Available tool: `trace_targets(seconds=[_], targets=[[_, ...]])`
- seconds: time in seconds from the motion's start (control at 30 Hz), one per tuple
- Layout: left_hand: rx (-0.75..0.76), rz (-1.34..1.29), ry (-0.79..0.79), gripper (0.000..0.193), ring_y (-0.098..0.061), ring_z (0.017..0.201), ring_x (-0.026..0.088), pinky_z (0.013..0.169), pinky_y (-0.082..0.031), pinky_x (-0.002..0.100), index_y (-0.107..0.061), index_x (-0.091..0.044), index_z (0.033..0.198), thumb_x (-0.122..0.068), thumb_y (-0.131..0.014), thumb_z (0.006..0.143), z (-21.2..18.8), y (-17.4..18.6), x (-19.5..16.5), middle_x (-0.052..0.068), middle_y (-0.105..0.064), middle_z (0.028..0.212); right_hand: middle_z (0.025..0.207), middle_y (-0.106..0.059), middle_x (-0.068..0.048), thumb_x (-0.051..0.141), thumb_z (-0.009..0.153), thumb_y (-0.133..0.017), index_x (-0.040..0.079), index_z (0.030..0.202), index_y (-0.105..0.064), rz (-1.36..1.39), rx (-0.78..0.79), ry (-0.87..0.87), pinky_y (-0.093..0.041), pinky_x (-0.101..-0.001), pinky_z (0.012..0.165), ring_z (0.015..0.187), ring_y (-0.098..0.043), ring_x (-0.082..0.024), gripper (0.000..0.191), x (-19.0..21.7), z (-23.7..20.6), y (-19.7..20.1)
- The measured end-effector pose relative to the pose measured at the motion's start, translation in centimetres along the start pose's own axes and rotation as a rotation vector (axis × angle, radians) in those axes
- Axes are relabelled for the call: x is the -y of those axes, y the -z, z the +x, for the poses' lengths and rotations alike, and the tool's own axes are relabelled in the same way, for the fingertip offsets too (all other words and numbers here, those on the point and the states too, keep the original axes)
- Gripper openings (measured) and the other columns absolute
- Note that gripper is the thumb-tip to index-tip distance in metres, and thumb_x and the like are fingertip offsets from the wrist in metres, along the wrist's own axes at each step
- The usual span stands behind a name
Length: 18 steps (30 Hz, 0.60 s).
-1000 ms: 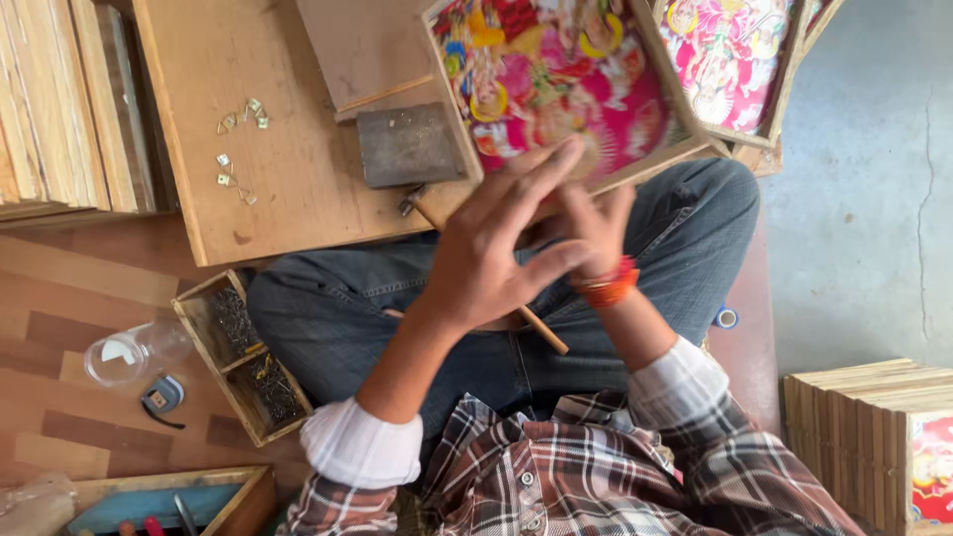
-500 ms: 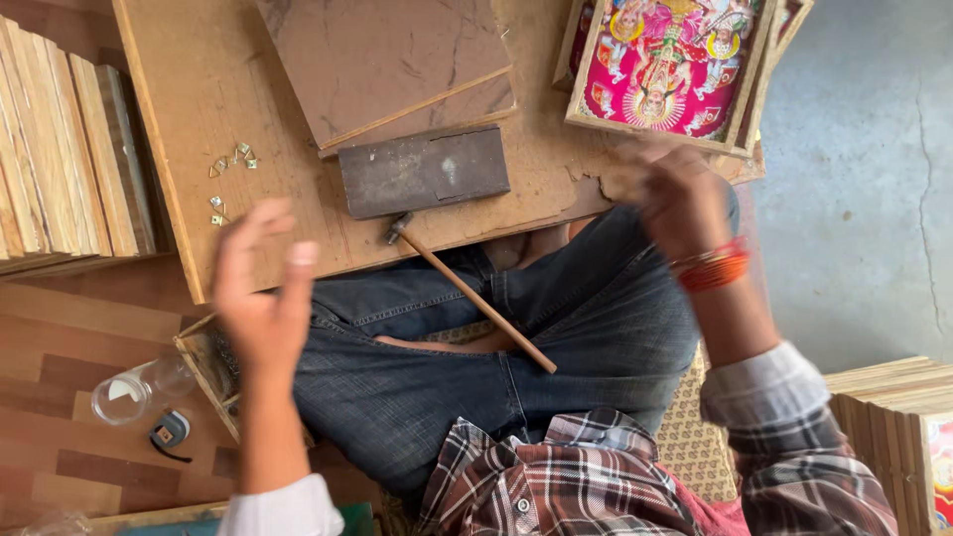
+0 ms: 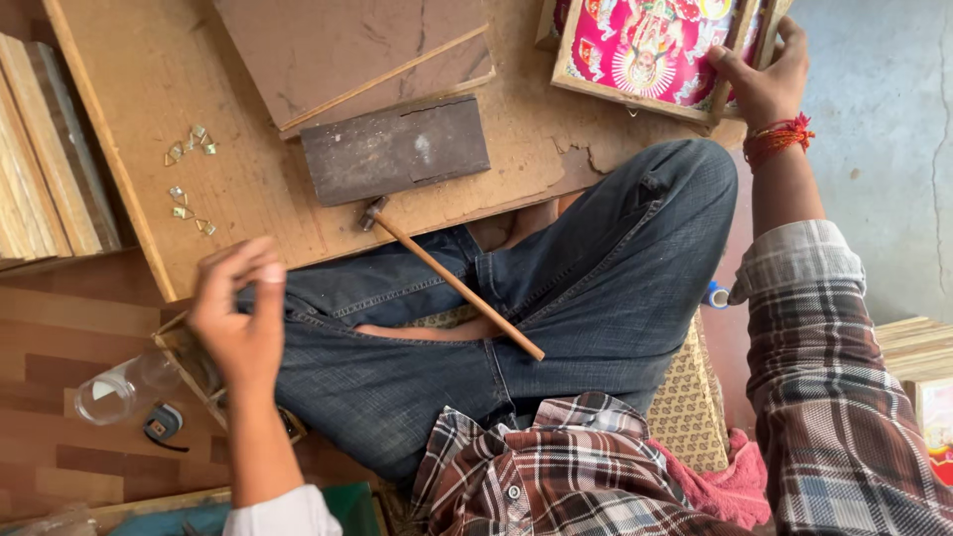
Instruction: The person sits on the floor and assembles small wooden picture frames by placing printed images inside, adding backing boards, and hammering nails to secure the pieces. The person repeatedly picks up frames, aligns components, and uses a hammer to fasten them.
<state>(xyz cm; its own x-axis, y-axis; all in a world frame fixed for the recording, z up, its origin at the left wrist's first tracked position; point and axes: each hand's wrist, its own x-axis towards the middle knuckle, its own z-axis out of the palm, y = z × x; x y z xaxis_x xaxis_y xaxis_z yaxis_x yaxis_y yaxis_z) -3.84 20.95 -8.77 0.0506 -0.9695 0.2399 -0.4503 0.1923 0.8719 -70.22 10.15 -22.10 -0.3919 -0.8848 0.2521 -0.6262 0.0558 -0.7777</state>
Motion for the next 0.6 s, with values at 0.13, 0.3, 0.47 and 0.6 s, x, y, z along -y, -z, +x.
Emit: trace_targets(seconds=[0.13, 0.3, 0.47, 0.6], targets=[[0.161, -0.012, -0.074, 0.024, -0.069, 0.108, 0.018, 0.099, -0.056, 0.031, -0.068, 0.000, 0.126, -0.004, -0.069, 0.102, 1.7, -4.1, -2.3, 0.011, -0.068, 0.124, 0.128, -0.070, -0.020, 0.011, 0.086, -0.097, -0.006, 0.147, -0.044, 0.181, 0.014, -0.142, -0.063, -0.0370, 0.092, 0.112, -0.077, -0.023, 0.083, 0.2, 0.4, 0.4], [0.249, -0.041, -0.122, 0.025, -0.070, 0.107, 0.021, 0.096, -0.058, 0.031, -0.068, -0.001, 0.125, -0.005, -0.070, 0.100, 3.3, -7.5, -4.6, 0.012, -0.069, 0.124, 0.114, -0.070, -0.017, -0.002, 0.081, -0.087, -0.002, 0.142, -0.045, 0.555, 0.007, -0.412, -0.065, -0.0381, 0.086, 0.099, -0.079, -0.023, 0.074, 1.0, 1.0, 1.0], [0.300, -0.024, -0.126, 0.026, -0.070, 0.106, 0.021, 0.094, -0.057, 0.033, -0.069, 0.000, 0.124, -0.006, -0.071, 0.100, 3.4, -8.7, -5.3, 0.012, -0.070, 0.121, 0.102, -0.066, -0.012, -0.010, 0.099, -0.066, -0.009, 0.126, -0.056, 0.780, 0.191, -0.359, -0.060, -0.0327, 0.081, 0.087, -0.067, -0.020, 0.028, 3.8, 1.1, 3.1], [0.282, -0.089, -0.080, 0.025, -0.070, 0.106, 0.020, 0.094, -0.057, 0.032, -0.069, 0.000, 0.124, -0.007, -0.069, 0.100, 3.5, -9.2, -5.1, 0.011, -0.070, 0.119, 0.104, -0.069, -0.007, -0.002, 0.096, -0.061, -0.003, 0.123, -0.067, 0.838, 0.269, -0.447, -0.058, -0.0279, 0.082, 0.089, -0.068, -0.014, 0.028, 7.4, 0.5, 3.7]])
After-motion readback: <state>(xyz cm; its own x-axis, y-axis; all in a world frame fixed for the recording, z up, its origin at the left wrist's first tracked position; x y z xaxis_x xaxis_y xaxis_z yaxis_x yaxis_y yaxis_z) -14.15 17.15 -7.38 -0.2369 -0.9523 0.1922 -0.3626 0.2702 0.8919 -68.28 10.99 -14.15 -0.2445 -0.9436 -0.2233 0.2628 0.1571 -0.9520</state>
